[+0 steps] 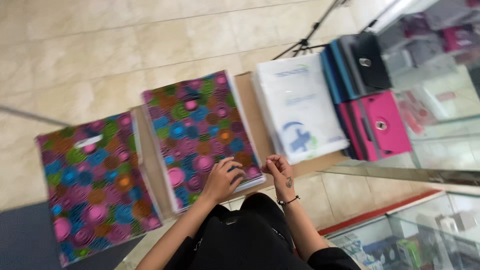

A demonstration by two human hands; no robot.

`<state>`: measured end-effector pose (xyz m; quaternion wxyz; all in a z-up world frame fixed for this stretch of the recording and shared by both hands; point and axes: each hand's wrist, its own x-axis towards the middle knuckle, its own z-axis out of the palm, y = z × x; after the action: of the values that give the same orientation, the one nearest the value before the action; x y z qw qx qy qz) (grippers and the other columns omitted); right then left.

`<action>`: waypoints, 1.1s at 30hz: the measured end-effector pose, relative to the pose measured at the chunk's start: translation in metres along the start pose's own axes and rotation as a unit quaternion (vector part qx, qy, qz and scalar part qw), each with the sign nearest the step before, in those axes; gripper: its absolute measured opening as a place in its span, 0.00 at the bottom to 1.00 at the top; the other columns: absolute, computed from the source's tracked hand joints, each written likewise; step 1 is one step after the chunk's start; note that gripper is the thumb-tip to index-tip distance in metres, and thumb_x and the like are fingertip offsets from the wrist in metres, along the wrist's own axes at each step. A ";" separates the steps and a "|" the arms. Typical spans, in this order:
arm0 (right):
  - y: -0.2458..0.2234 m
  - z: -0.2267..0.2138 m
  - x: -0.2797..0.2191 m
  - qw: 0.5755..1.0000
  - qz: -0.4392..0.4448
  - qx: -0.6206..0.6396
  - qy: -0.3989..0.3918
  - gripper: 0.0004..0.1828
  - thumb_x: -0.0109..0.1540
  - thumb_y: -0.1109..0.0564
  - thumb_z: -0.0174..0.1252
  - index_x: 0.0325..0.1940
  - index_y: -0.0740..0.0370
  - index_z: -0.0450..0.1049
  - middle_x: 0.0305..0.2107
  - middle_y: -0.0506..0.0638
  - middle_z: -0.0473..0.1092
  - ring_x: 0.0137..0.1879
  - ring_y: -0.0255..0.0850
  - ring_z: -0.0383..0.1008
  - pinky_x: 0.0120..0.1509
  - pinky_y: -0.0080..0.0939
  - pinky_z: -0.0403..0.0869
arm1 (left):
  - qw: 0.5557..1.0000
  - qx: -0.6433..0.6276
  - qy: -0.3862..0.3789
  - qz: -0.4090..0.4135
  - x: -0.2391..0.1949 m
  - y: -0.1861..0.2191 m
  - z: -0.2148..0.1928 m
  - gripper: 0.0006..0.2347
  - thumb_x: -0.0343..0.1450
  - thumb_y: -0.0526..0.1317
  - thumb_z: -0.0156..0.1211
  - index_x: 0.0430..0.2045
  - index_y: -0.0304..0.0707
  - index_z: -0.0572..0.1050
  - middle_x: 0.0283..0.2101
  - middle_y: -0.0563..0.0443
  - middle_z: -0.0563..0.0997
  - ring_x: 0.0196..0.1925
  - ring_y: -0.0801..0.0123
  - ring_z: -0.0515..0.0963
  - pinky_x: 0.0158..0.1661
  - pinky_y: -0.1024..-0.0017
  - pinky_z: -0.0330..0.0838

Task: The person places electronic tablet cases into patterned plastic bags by hand and stacks them on a counter.

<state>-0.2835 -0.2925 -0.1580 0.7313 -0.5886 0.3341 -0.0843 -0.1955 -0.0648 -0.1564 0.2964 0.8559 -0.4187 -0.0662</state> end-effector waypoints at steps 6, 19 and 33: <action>-0.069 -0.102 0.024 0.981 -0.127 0.032 0.144 0.06 0.66 0.62 0.58 0.45 0.68 0.75 0.27 0.54 0.73 0.33 0.41 0.78 0.43 0.41 0.79 | 0.991 -0.128 -0.008 -0.025 0.116 0.050 0.049 0.06 0.69 0.46 0.65 0.35 0.52 0.82 0.42 0.57 0.82 0.51 0.57 0.81 0.51 0.60 0.76; -0.068 -0.337 0.108 0.867 -0.044 0.142 0.475 0.21 0.59 0.54 0.74 0.43 0.61 0.66 0.30 0.50 0.63 0.28 0.42 0.73 0.27 0.39 0.78 | 0.876 -0.162 0.022 -0.454 0.195 0.033 0.094 0.26 0.62 0.52 0.78 0.52 0.45 0.77 0.40 0.52 0.87 0.47 0.58 0.85 0.48 0.62 0.75; -0.102 -0.337 0.075 0.905 -0.029 0.308 0.292 0.05 0.68 0.55 0.59 0.40 0.52 0.69 0.30 0.45 0.73 0.35 0.41 0.80 0.41 0.40 0.81 | 0.832 -0.370 0.037 -0.412 0.214 0.050 0.035 0.17 0.75 0.34 0.63 0.56 0.23 0.66 0.50 0.31 0.79 0.47 0.57 0.78 0.44 0.64 0.76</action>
<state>-0.3963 -0.6323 -0.1216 0.7431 -0.2927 0.4727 -0.3725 -0.1047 -0.2661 -0.1283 0.5517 0.7771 0.0399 -0.3001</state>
